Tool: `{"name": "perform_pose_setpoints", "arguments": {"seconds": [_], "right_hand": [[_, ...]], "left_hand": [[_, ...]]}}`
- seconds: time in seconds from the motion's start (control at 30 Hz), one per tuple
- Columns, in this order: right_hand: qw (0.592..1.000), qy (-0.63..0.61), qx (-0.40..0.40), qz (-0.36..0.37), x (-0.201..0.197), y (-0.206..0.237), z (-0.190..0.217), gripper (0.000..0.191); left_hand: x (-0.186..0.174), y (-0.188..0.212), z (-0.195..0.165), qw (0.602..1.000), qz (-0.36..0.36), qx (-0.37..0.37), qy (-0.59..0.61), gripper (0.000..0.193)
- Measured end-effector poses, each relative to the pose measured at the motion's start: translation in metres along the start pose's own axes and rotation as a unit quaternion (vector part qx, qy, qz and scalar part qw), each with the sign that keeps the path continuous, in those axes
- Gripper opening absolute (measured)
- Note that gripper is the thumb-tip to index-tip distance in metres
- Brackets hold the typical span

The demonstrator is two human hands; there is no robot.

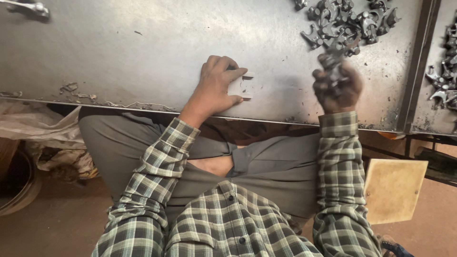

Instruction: The person sits at a metal table and sorts small metal castings, picking up individual fork-shaped parts by hand, turning them over, and placing them into separate groups on the table. They occasionally sweep parts together and continue handling them one at a time.

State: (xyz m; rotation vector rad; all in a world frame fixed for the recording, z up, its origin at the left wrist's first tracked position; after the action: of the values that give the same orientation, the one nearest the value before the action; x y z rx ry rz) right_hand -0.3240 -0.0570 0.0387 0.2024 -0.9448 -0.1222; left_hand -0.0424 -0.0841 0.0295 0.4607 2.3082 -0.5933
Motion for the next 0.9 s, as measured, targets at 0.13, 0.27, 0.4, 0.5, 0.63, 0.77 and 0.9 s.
{"name": "perform_pose_setpoints", "arguments": {"seconds": [0.13,0.27,0.4,0.5,0.63,0.77,0.9], "right_hand": [[0.996,-0.028,-0.067,-0.045,-0.025,-0.015,0.028,0.032],[0.911,0.339,-0.202,-0.116,-0.046,-0.026,0.058,0.026],[0.701,0.643,-0.269,-0.153,-0.042,-0.047,0.063,0.022],[0.589,0.753,-0.267,-0.123,-0.031,-0.058,0.049,0.022],[0.563,0.769,-0.293,-0.069,-0.007,-0.042,0.038,0.025],[0.667,0.727,-0.159,-0.048,-0.004,-0.022,0.01,0.025],[0.648,0.743,-0.164,0.036,0.032,0.008,-0.029,0.033]], "left_hand": [[0.001,-0.001,0.001,1.0,0.004,-0.004,-0.004,0.068],[0.003,-0.001,0.002,1.0,0.015,-0.013,-0.007,0.069],[0.004,-0.001,0.003,0.999,0.026,-0.013,-0.014,0.069],[0.005,0.0,0.004,0.999,0.034,-0.019,-0.014,0.068],[0.004,-0.001,0.002,0.999,0.027,-0.011,-0.016,0.068],[0.004,-0.001,0.003,1.0,0.018,-0.01,-0.011,0.068],[0.003,0.0,0.002,1.0,0.012,-0.003,-0.015,0.067]]}}
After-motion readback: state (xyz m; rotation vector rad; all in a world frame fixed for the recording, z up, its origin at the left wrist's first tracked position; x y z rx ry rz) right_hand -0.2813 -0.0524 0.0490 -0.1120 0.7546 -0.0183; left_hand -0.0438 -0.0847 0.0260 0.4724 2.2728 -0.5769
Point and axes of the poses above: each hand's wrist, its own y-axis away from the middle knuckle, its own x-axis out of the palm, z = x × y, the point moved 10 cm from there along -y, towards the middle knuckle, and after that the axes turned 12 degrees about -y, right-handed, at the moved point
